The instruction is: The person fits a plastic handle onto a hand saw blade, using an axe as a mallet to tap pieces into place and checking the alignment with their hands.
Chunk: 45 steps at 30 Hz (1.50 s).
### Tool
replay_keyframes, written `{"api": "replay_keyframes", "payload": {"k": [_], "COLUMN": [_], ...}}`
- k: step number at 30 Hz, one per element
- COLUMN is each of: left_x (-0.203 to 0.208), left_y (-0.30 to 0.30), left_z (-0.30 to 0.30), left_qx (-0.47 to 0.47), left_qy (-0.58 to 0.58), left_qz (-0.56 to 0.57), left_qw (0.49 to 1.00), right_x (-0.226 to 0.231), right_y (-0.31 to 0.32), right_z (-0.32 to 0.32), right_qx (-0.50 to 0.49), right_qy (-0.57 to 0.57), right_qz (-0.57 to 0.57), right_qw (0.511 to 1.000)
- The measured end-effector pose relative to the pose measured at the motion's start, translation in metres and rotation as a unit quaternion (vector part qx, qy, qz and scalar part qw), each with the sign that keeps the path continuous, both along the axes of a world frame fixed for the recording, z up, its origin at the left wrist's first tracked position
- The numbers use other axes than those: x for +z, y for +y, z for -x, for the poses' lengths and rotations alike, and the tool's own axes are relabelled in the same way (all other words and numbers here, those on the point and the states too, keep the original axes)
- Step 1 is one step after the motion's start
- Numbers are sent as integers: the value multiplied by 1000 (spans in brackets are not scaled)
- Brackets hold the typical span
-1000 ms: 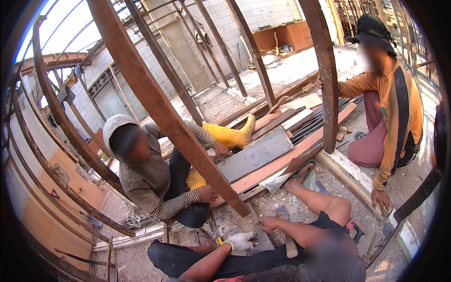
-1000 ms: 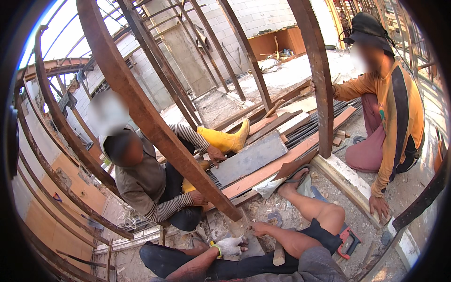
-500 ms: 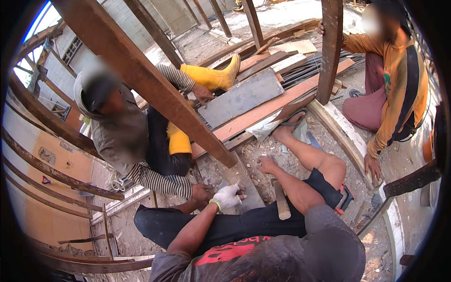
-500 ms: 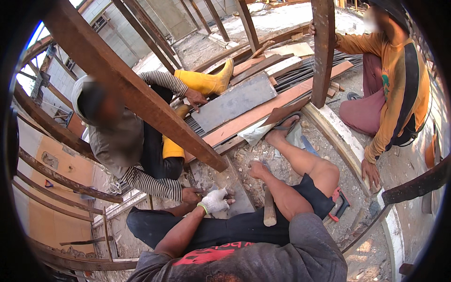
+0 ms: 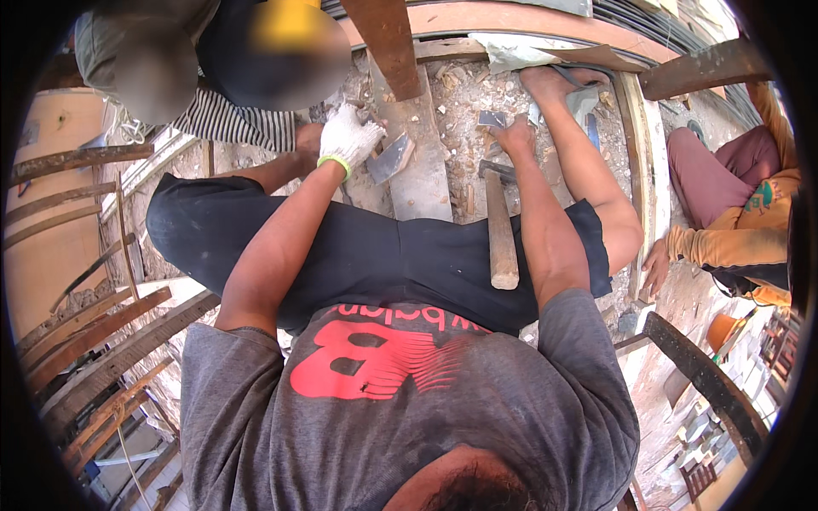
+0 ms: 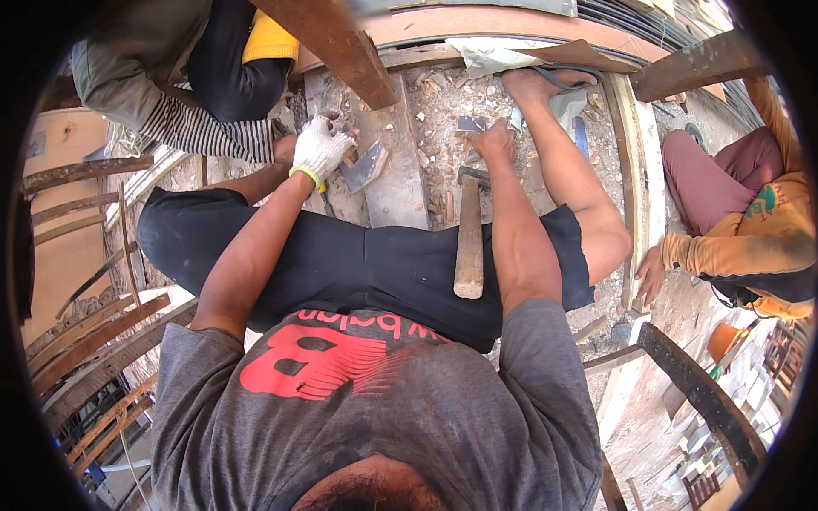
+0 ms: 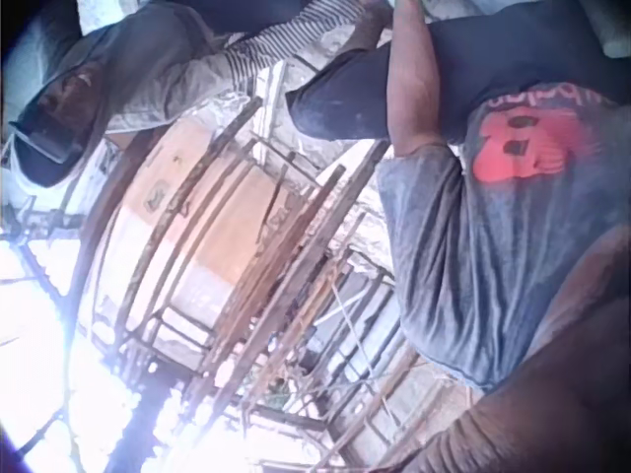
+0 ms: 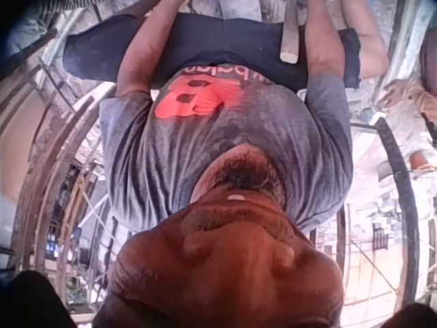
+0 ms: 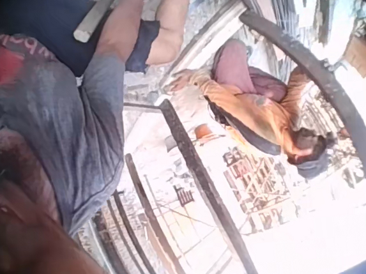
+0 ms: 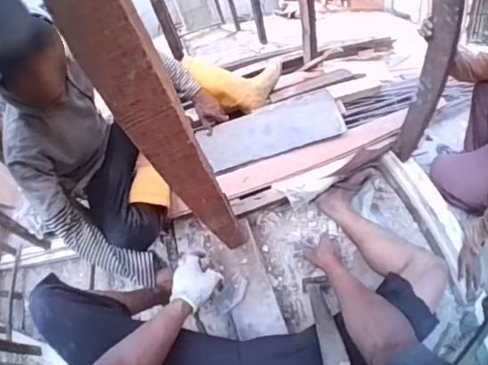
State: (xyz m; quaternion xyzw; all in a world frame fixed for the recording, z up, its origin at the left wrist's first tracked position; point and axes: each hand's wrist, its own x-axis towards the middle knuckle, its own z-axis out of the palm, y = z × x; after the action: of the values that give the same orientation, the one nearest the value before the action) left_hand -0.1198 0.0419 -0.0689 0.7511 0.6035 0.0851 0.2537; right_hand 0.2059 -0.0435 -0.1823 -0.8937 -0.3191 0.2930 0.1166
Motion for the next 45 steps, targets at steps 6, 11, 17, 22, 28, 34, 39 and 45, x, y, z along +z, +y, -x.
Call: {"api": "replay_keyframes", "payload": {"k": [6, 11, 17, 22, 28, 34, 39, 45], "left_x": [8, -2, 8, -4, -4, -17, -5, -12], "left_y": [0, 4, 1, 7, -2, 4, 3, 3], "left_z": [-7, -1, 1, -1, -9, -4, -8, -5], "left_qx": [-134, -108, -55, -83, -35, -85, -67, -66], "left_qy": [96, 94, 138, 42, -91, -54, 7, -26], "left_qz": [15, 20, 123, 136, 68, 71, 119, 129], "left_qw": [986, 990, 981, 986, 993, 992, 991, 989], "right_x": [5, -9, 37, 61, 61, 61, 57, 47], "right_y": [8, 17, 31, 33, 23, 24, 20, 26], "right_z": [8, -10, 18, 51, 53, 56, 56, 52], "right_qx": [61, 23, 3, 53, 82, 66, 77, 139], "right_qy": [13, 95, 296, 446, 537, 554, 585, 547], "right_qz": [46, -40, -187, -206, -116, -109, -114, -110], "right_qw": [997, 994, 937, 869, 832, 823, 799, 818]}}
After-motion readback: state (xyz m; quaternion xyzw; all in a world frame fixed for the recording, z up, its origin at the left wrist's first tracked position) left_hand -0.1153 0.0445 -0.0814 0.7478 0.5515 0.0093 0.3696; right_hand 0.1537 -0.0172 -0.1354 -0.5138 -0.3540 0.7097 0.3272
